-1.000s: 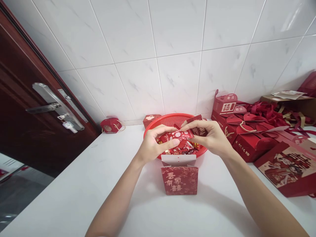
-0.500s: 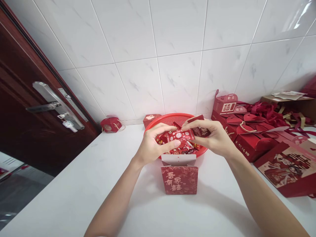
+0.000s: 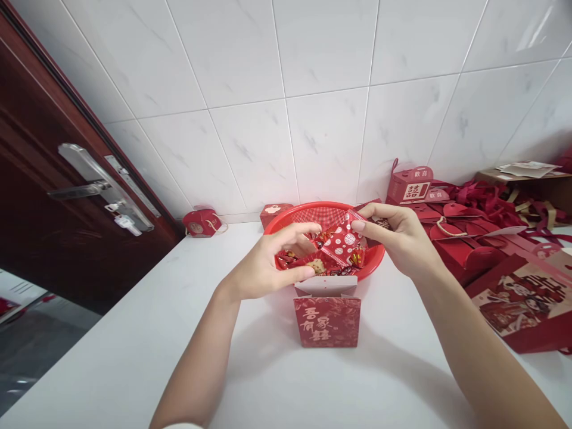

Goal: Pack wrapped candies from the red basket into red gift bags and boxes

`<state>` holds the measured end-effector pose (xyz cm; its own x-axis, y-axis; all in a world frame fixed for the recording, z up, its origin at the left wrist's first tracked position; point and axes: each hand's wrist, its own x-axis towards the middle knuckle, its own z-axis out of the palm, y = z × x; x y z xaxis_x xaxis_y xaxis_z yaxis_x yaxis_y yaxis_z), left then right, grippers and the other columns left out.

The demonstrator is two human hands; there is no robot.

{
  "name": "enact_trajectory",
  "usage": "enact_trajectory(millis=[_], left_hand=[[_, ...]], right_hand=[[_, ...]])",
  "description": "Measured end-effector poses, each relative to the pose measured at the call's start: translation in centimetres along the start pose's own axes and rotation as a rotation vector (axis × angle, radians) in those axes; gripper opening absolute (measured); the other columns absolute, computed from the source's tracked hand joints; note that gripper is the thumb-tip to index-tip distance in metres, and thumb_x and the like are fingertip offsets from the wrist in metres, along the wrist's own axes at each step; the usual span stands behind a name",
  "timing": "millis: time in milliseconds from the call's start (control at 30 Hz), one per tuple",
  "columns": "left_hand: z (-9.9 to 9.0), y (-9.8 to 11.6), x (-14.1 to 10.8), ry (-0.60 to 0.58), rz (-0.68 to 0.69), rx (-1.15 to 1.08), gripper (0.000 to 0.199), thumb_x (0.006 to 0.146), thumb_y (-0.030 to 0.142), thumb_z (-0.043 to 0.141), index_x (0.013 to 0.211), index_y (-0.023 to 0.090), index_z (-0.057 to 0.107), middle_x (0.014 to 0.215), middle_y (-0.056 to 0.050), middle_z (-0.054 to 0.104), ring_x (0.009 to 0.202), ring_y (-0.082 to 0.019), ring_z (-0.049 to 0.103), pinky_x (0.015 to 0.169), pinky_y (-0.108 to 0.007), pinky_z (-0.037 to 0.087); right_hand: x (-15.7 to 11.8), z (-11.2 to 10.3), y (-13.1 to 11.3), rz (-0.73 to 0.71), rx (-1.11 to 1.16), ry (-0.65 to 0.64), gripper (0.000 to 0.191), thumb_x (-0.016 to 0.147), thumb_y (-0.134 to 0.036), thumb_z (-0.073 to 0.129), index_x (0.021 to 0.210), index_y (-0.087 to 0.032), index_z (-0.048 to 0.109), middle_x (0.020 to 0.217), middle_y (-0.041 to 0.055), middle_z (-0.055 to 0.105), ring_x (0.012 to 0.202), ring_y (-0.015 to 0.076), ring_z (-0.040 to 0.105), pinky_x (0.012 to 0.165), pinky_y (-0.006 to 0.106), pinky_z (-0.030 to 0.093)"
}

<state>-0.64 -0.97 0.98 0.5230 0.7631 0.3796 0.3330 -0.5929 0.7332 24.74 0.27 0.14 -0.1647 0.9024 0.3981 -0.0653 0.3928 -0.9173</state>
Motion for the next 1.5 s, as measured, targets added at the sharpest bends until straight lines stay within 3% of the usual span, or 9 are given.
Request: enact_trajectory(millis=[300,500,667,833,1033,1133,1267,1400,1500], left_hand=[[1.0,1.1,0.1,-0.206,0.090,0.236,0.032,0.084,0.013,0.070,0.114,0.024,0.072,0.109,-0.004,0.074,0.098,-0.020,0.069,0.090,-0.033,0.055],[0.1,1.3,-0.1,-0.266,0.028,0.293,0.012,0.091,0.022,0.066,0.094,0.024,0.077,0.114,-0.004,0.068,0.104,-0.019,0.067,0.090,-0.030,0.053],[-0.2,1.1,0.1,-0.410,-0.052,0.329,0.018,0.092,0.021,0.062,0.089,0.024,0.079,0.107,-0.003,0.071,0.094,-0.018,0.069,0.083,-0.028,0.052],[0.1,0.4,0.5,-0.347,-0.140,0.250,0.018,0.086,0.023,0.067,0.098,0.024,0.080,0.101,-0.002,0.076,0.088,-0.018,0.070,0.076,-0.028,0.053],[0.0,0.5,0.3,-0.335,-0.197,0.275,0.030,0.072,0.032,0.083,0.101,0.024,0.081,0.106,-0.002,0.076,0.096,-0.023,0.070,0.079,-0.031,0.054],[0.0,0.7,0.2,-0.356,-0.209,0.250,0.031,0.070,0.034,0.085,0.099,0.025,0.081,0.106,-0.002,0.075,0.093,-0.023,0.070,0.078,-0.031,0.054],[0.0,0.6,0.2,-0.367,-0.254,0.210,0.047,0.068,0.035,0.086,0.114,0.028,0.078,0.120,-0.004,0.073,0.109,-0.027,0.068,0.091,-0.035,0.054],[-0.1,0.5,0.2,-0.379,-0.290,0.214,0.053,0.067,0.041,0.087,0.117,0.026,0.077,0.126,-0.006,0.071,0.116,-0.029,0.066,0.094,-0.037,0.053],[-0.1,0.5,0.2,-0.390,-0.286,0.206,0.055,0.068,0.040,0.087,0.120,0.027,0.076,0.123,-0.005,0.072,0.111,-0.029,0.067,0.091,-0.036,0.054]], right_hand=[[-0.3,-0.6,-0.8,-0.052,-0.054,0.046,0.028,0.080,-0.044,0.081,0.077,-0.018,0.070,0.066,0.0008,0.061,0.061,0.0148,0.056,0.057,0.029,0.047],[-0.6,-0.2,-1.3,-0.086,-0.142,0.054,0.025,0.077,-0.040,0.081,0.076,-0.017,0.070,0.065,-0.0006,0.059,0.056,0.0103,0.047,0.050,0.025,0.036],[-0.7,0.1,-1.6,-0.103,-0.229,-0.015,0.022,0.078,-0.037,0.080,0.075,-0.016,0.071,0.061,-0.0020,0.055,0.051,0.0079,0.038,0.046,0.024,0.027],[-0.5,0.6,-1.6,-0.135,-0.287,-0.056,0.019,0.080,-0.033,0.075,0.075,-0.016,0.070,0.059,-0.0032,0.054,0.049,0.0072,0.036,0.046,0.025,0.026],[-0.6,1.1,-1.5,-0.182,-0.386,-0.184,0.013,0.084,-0.028,0.072,0.077,-0.016,0.072,0.068,0.0003,0.065,0.058,0.0110,0.050,0.053,0.025,0.037],[-0.9,1.3,-1.3,-0.176,-0.440,-0.320,0.012,0.087,-0.028,0.069,0.083,-0.017,0.073,0.076,0.0022,0.069,0.065,0.0133,0.056,0.058,0.026,0.041],[-1.3,1.6,-1.2,-0.160,-0.516,-0.403,0.016,0.093,-0.033,0.065,0.099,-0.019,0.073,0.086,0.0036,0.069,0.069,0.0145,0.057,0.060,0.027,0.042],[-1.7,2.0,-1.2,-0.100,-0.337,-0.395,0.034,0.103,-0.028,0.040,0.134,-0.023,0.056,0.092,0.0032,0.065,0.074,0.0153,0.057,0.064,0.028,0.047],[-1.7,2.4,-1.1,-0.072,-0.208,-0.420,0.037,0.103,-0.026,0.040,0.140,-0.025,0.046,0.098,0.0032,0.063,0.080,0.0158,0.058,0.068,0.029,0.050]])
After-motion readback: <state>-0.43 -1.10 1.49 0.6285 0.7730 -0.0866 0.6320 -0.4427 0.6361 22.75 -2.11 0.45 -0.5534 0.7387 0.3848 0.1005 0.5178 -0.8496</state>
